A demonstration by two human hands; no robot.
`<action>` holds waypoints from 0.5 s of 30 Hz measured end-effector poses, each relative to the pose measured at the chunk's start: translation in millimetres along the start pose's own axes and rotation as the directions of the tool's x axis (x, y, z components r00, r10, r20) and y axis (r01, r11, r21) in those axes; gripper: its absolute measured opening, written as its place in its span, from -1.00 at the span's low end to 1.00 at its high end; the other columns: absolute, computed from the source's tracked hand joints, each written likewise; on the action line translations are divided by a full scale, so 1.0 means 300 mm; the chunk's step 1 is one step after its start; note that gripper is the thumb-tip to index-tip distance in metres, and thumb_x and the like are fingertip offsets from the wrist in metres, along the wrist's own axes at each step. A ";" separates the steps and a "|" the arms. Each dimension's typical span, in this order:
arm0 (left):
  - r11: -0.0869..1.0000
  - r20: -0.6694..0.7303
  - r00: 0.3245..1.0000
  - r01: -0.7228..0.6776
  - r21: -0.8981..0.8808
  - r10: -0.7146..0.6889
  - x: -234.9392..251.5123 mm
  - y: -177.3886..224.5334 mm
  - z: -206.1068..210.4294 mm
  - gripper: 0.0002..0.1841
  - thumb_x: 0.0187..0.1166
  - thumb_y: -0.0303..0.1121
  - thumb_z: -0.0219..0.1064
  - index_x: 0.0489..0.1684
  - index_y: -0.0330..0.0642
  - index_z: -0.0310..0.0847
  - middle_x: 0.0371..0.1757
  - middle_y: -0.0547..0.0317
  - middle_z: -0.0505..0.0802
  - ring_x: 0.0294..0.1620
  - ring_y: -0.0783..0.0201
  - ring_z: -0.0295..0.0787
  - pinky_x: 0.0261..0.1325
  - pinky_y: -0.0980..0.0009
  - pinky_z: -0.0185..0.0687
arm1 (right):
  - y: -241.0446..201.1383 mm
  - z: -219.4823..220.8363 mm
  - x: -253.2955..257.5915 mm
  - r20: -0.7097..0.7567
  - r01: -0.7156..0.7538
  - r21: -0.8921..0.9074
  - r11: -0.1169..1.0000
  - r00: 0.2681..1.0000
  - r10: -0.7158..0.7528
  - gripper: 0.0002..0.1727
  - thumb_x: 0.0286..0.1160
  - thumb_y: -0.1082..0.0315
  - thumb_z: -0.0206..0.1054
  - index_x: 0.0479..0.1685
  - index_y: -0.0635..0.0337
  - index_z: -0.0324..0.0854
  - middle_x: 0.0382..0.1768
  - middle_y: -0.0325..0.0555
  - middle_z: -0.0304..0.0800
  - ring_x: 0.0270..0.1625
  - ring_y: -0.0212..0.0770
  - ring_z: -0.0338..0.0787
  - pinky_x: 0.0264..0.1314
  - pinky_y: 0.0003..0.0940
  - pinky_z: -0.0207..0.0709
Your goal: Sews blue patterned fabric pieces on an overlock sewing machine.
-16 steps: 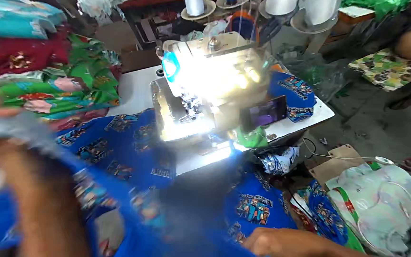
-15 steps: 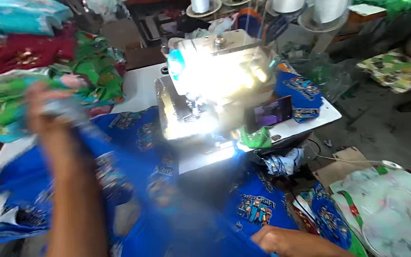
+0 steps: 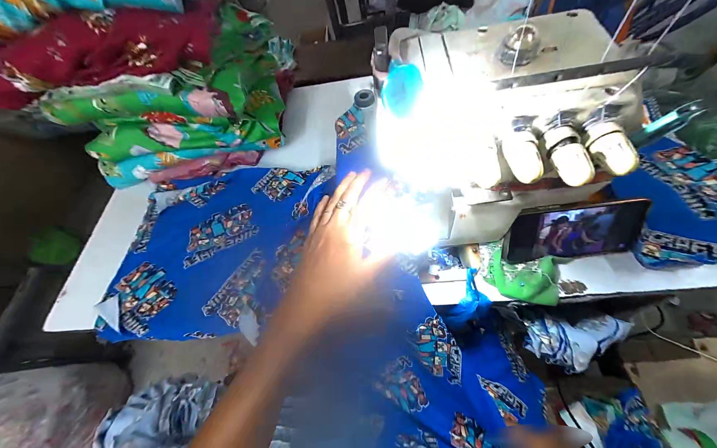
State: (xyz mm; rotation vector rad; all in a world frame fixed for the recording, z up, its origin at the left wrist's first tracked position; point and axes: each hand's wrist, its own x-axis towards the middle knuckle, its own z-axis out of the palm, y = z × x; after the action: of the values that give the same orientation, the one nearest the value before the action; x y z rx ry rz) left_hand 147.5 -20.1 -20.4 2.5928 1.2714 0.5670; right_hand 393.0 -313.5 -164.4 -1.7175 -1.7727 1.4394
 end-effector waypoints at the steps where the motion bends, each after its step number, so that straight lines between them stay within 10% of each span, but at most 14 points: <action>1: 0.999 0.021 1.000 -0.003 0.043 0.002 0.004 -0.010 0.011 -0.16 0.58 0.28 0.11 0.81 -0.06 0.29 0.86 0.02 0.26 0.91 -0.04 -0.02 0.83 -0.21 -0.12 | 0.005 -0.010 0.008 0.005 -0.009 -0.016 1.000 1.000 0.009 -0.45 0.69 0.05 0.28 0.07 0.53 0.72 0.08 0.40 0.81 0.17 0.34 0.82 0.29 0.32 0.58; 7: 0.977 0.091 0.993 0.049 0.206 -0.069 0.133 0.002 0.023 -0.01 0.40 0.54 0.07 0.61 -0.11 0.52 0.84 -0.14 0.29 0.89 -0.23 -0.06 0.77 -0.35 -0.18 | 0.003 -0.039 0.029 -0.207 -0.140 -0.155 0.978 0.972 0.106 -0.54 0.68 0.16 0.28 0.05 0.53 0.69 -0.04 0.39 0.79 -0.02 0.35 0.84 0.03 0.34 0.64; 15: 0.992 -0.040 0.999 0.000 0.123 0.005 0.083 -0.020 0.042 -0.08 0.62 0.40 -0.05 0.76 -0.20 0.29 0.87 -0.20 0.18 0.90 -0.26 -0.11 0.75 -0.40 -0.16 | 0.051 -0.190 0.029 -0.538 0.048 -0.332 0.942 0.811 -0.230 -0.73 0.67 0.20 0.24 -0.06 0.13 0.82 -0.16 -0.09 0.86 -0.16 -0.12 0.88 -0.13 -0.13 0.78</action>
State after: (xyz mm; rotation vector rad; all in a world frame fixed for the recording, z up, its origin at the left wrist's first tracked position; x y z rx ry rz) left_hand 162.4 3.2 -27.4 2.6955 1.3572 0.5604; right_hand 443.5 -283.8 -153.5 -1.8506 -1.7721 0.5041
